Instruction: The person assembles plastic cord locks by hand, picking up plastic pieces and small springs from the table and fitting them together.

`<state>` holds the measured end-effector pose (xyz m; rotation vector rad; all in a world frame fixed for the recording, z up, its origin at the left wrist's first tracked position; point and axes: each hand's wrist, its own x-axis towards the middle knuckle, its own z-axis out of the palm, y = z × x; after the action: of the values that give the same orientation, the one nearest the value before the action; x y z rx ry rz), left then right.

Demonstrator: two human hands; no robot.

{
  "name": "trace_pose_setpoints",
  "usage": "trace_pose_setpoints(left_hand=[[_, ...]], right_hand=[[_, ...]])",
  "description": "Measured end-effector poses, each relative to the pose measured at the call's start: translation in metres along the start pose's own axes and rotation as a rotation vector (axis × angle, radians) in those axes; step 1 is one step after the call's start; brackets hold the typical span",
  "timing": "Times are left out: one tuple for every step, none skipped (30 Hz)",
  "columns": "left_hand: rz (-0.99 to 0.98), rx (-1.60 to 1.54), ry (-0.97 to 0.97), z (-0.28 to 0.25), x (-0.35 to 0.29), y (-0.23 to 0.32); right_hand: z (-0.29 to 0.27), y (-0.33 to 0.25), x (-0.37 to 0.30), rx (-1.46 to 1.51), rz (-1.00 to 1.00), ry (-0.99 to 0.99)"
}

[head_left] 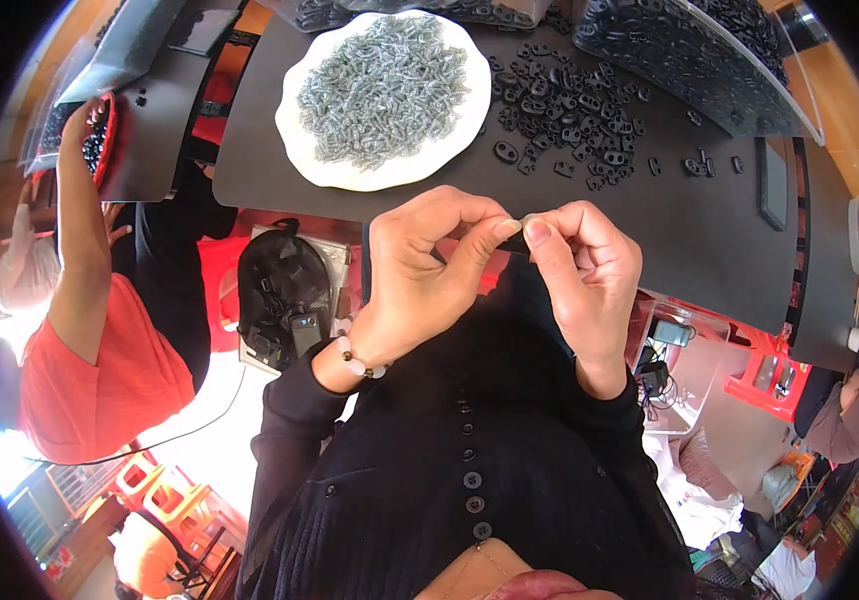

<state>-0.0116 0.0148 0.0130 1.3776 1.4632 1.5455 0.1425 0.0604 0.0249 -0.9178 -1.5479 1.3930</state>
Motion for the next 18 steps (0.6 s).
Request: trace_pose_setpoints(left_hand=[[-0.003, -0.016, 0.016, 0.001, -0.001, -0.001], [-0.003, -0.017, 0.015, 0.001, -0.001, 0.000], [-0.044, -0.027, 0.001, 0.001, -0.001, 0.002], [-0.085, -0.038, -0.014, 0.001, -0.001, 0.005], [-0.085, -0.038, -0.014, 0.001, -0.001, 0.008], [-0.148, -0.084, -0.027, 0.001, -0.001, 0.012], [-0.210, -0.131, -0.040, 0.001, -0.001, 0.013], [-0.210, -0.131, -0.043, 0.001, -0.002, 0.014], [-0.223, -0.173, -0.045, 0.001, -0.002, 0.014], [-0.237, -0.215, -0.048, 0.001, -0.002, 0.013], [-0.238, -0.215, -0.050, 0.000, -0.002, 0.013], [-0.262, -0.205, -0.070, -0.002, -0.002, 0.013], [-0.287, -0.195, -0.090, -0.002, -0.001, 0.013], [-0.289, -0.195, -0.094, -0.002, -0.002, 0.012], [-0.282, -0.216, -0.080, -0.001, -0.003, 0.011], [-0.275, -0.238, -0.066, 0.000, -0.003, 0.011], [-0.277, -0.236, -0.067, 0.002, -0.003, 0.010], [-0.257, -0.223, -0.059, 0.004, -0.003, 0.009]], right_hand=[[0.000, 0.001, 0.000, 0.000, 0.000, 0.000], [-0.001, 0.002, 0.000, -0.006, 0.017, -0.001], [-0.002, 0.002, 0.000, -0.012, 0.033, -0.002], [-0.002, 0.001, 0.000, -0.012, 0.033, -0.002], [-0.003, 0.000, 0.000, 0.032, 0.048, 0.001], [-0.003, 0.000, 0.000, 0.075, 0.061, 0.007], [-0.003, 0.000, 0.000, 0.074, 0.061, 0.010], [-0.003, 0.000, 0.000, 0.105, 0.072, 0.024], [-0.003, 0.000, 0.000, 0.136, 0.083, 0.036], [-0.004, 0.001, 0.000, 0.136, 0.083, 0.038], [-0.005, 0.001, 0.000, 0.145, 0.090, 0.047], [-0.007, 0.002, 0.000, 0.153, 0.097, 0.058], [-0.008, 0.004, 0.000, 0.153, 0.098, 0.061], [-0.009, 0.005, 0.001, 0.150, 0.083, 0.081], [-0.010, 0.006, 0.001, 0.147, 0.069, 0.098], [-0.010, 0.006, 0.000, 0.149, 0.070, 0.099], [-0.011, 0.007, 0.000, 0.162, 0.076, 0.099], [-0.012, 0.007, -0.001, 0.174, 0.081, 0.099]])
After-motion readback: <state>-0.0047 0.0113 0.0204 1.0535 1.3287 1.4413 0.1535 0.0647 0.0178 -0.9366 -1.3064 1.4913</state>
